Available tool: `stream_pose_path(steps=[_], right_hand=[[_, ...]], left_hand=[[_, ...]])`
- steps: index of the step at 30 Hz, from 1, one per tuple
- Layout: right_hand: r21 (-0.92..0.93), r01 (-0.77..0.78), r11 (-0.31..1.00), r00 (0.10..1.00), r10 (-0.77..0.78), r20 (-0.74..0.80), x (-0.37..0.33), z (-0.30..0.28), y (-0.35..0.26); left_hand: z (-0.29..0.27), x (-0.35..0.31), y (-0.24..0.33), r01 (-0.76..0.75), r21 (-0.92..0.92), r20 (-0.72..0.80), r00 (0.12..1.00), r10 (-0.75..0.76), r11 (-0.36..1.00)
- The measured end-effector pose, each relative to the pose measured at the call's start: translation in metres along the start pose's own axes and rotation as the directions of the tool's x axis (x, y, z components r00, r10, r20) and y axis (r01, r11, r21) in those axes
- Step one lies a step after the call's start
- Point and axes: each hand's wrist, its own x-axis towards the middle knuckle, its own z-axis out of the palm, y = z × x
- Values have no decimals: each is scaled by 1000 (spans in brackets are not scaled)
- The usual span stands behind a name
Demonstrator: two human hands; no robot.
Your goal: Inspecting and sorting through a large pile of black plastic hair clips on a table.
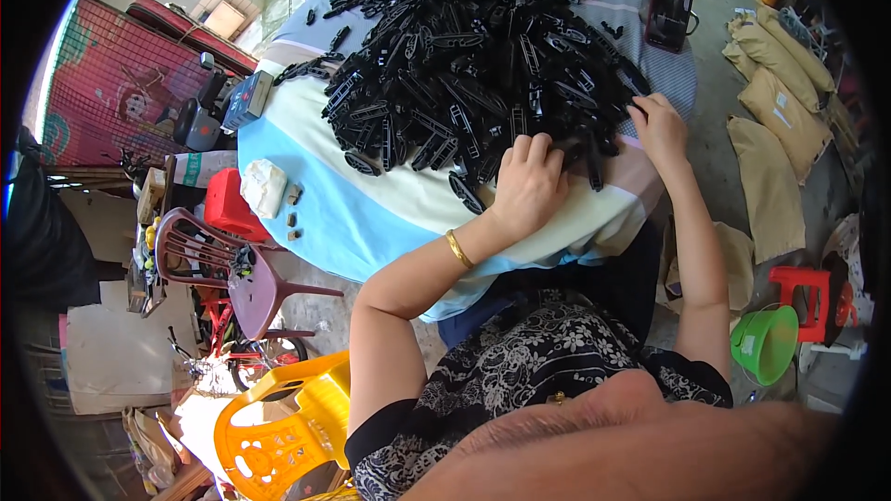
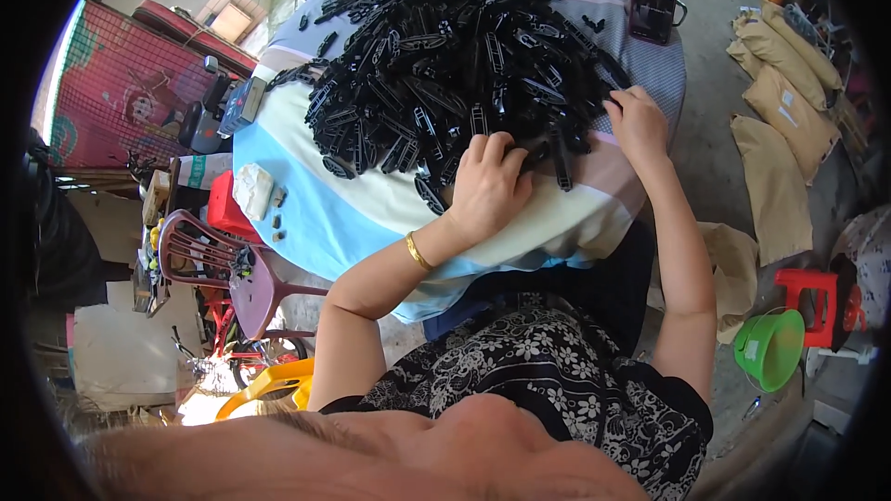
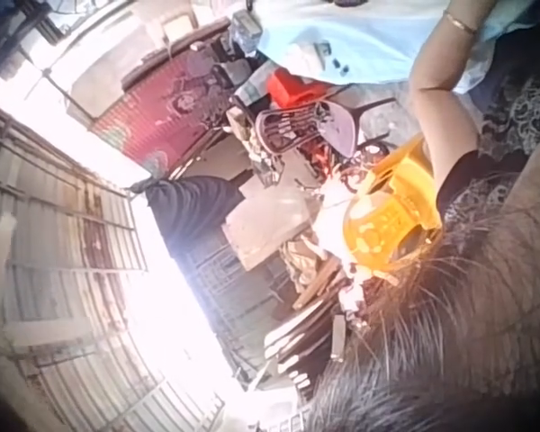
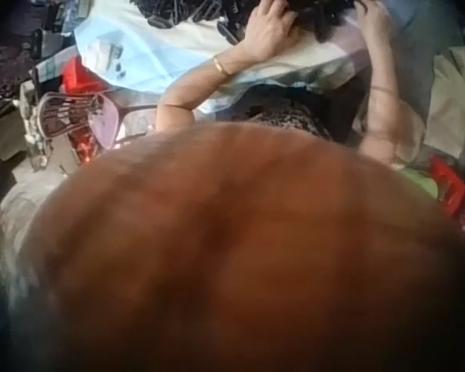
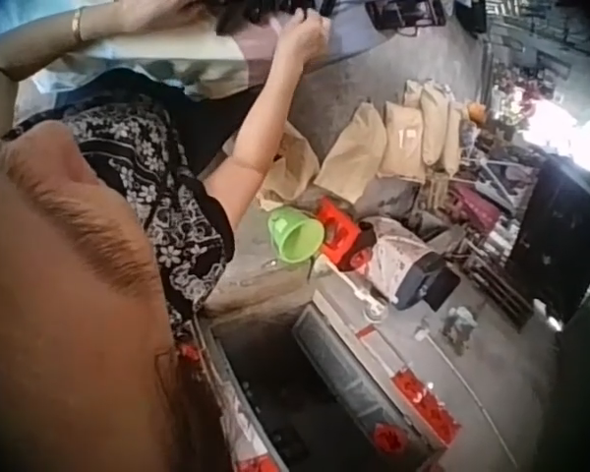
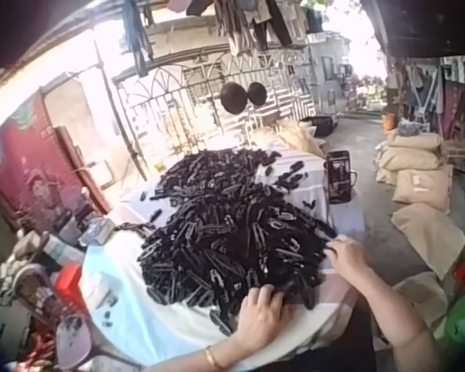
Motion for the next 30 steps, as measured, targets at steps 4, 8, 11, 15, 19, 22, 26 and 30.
stream_pose_path(steps=[4,8,11,15,19,22,26,30], right_hand=[[-109,-10,994,998,16,54,0,-4,-1],[214,-27,976,995,47,-87,-4,-14,-17],[622,14,783,996,44,-79,-20,-36,-57],[622,354,699,930,-334,-154,-27,-64,-102],[615,377,693,913,-388,-123,-39,-61,-112],[534,425,731,898,-415,-147,-43,-60,-113],[427,470,773,878,-457,-139,-50,-62,-115],[278,526,804,848,-518,-108,-54,-65,-118]], left_hand=[[-16,0,-2,18,-331,-203,975,-89,944],[-25,-5,-7,469,-779,281,855,-436,417],[-19,-8,-16,342,-763,246,938,-243,548],[-27,-8,-9,225,-737,194,974,-119,637],[-21,-11,-8,416,-891,385,905,-182,181],[-13,-13,-10,449,-891,455,879,-145,-70],[-10,-15,-10,446,-888,459,876,-150,-110],[-10,-16,-6,450,-876,479,855,-197,-176]])
